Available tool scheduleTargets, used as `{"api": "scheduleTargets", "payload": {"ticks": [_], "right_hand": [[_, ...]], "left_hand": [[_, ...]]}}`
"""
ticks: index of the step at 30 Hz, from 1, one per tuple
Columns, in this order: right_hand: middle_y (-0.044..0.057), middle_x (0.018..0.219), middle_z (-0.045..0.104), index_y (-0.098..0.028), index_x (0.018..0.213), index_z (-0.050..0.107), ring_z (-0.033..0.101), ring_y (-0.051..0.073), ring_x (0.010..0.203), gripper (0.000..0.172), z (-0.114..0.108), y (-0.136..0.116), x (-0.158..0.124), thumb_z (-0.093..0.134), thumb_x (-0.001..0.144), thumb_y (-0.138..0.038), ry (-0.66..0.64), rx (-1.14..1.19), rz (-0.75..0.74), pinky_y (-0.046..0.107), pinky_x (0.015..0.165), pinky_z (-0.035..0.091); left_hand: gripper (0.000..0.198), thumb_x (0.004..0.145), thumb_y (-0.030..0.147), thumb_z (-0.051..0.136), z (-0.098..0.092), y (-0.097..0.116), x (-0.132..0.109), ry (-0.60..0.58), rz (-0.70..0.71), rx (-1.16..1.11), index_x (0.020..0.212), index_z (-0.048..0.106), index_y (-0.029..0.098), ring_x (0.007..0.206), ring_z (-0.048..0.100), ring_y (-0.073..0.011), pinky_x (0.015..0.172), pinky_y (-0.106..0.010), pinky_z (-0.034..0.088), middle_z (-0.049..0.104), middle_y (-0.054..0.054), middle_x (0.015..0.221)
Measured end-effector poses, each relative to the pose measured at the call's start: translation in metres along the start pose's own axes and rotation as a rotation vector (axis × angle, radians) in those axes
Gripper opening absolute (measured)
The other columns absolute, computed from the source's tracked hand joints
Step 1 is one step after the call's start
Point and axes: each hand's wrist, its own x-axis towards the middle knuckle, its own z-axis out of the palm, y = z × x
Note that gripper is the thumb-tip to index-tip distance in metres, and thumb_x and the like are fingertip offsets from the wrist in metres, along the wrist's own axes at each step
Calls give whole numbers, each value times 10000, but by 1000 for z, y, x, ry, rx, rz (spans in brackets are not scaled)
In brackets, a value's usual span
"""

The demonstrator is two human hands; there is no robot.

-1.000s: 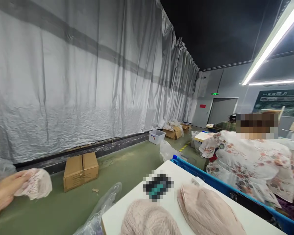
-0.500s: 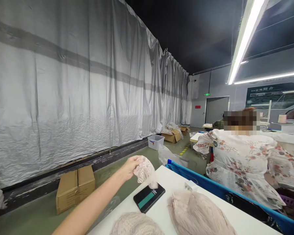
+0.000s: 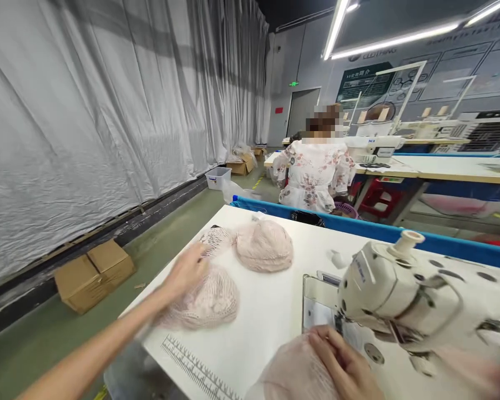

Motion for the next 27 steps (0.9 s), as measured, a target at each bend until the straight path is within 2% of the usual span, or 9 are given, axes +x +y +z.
{"api": "scheduleTargets", "payload": {"ticks": [2, 3, 5, 7, 10, 13, 18, 22, 27], "right_hand": [[-18, 688, 564, -243, 785, 579, 541, 177, 694, 444, 1, -8, -2, 399, 871, -639, 30, 40, 17, 254, 642, 427], [-21, 675, 542, -240, 773, 573, 520, 173, 675, 441, 2, -12, -2, 406, 867, -638, 43, 59, 12, 249, 621, 415], [-23, 651, 502, -235, 746, 560, 488, 169, 648, 439, 4, -19, -3, 422, 856, -638, 54, 105, -10, 244, 592, 401], [-23, 651, 488, -232, 733, 551, 478, 168, 645, 441, 3, -24, -5, 434, 843, -642, 55, 151, -31, 242, 583, 400], [-32, 631, 460, -230, 714, 531, 450, 157, 616, 438, -1, -25, -6, 442, 838, -640, 59, 202, -37, 237, 563, 386], [-41, 598, 421, -231, 683, 513, 412, 147, 580, 436, -7, -24, -3, 441, 844, -630, 44, 224, -24, 235, 523, 344], [-34, 625, 429, -238, 698, 548, 413, 159, 607, 425, -13, -24, 0, 454, 837, -629, -38, 190, -49, 246, 544, 344], [-14, 717, 547, -261, 876, 620, 484, 183, 673, 391, -16, -22, 1, 463, 840, -618, -116, 128, -85, 256, 602, 390], [-6, 736, 569, -267, 980, 623, 496, 180, 663, 408, -17, -22, 0, 446, 854, -612, -150, 85, -122, 249, 588, 412]], "left_hand": [[274, 830, 258, 587, 28, 18, -38, -111, 86, -29, 1094, 638, 208, 1099, 543, -220, 986, -331, 396, 622, -57, 1152], [331, 824, 317, 604, 45, 26, -55, -189, 117, -51, 1142, 624, 227, 1064, 566, -216, 940, -312, 424, 633, -48, 1143], [544, 756, 387, 686, 78, 38, -80, -389, 122, -144, 1262, 549, 237, 1051, 558, -233, 905, -312, 420, 619, -56, 1173], [739, 631, 331, 786, 105, 44, -92, -477, 109, -231, 1304, 512, 200, 1002, 554, -240, 877, -309, 409, 629, -68, 1126], [491, 650, 243, 725, 126, 44, -97, -448, -35, -459, 1122, 642, 136, 750, 541, -170, 730, -273, 404, 630, -20, 789], [354, 723, 350, 652, 125, 42, -101, -438, -166, -612, 982, 679, 110, 632, 505, -123, 648, -247, 396, 575, 2, 663], [528, 619, 539, 736, 108, 41, -113, -460, -288, -708, 912, 685, 103, 655, 570, -138, 660, -267, 448, 641, -51, 744], [608, 572, 561, 785, 100, 42, -118, -444, -324, -746, 959, 673, 106, 704, 604, -158, 697, -281, 457, 677, -81, 817], [651, 553, 564, 805, 91, 42, -122, -436, -327, -781, 990, 664, 103, 719, 617, -164, 737, -299, 458, 685, -84, 829]]}}
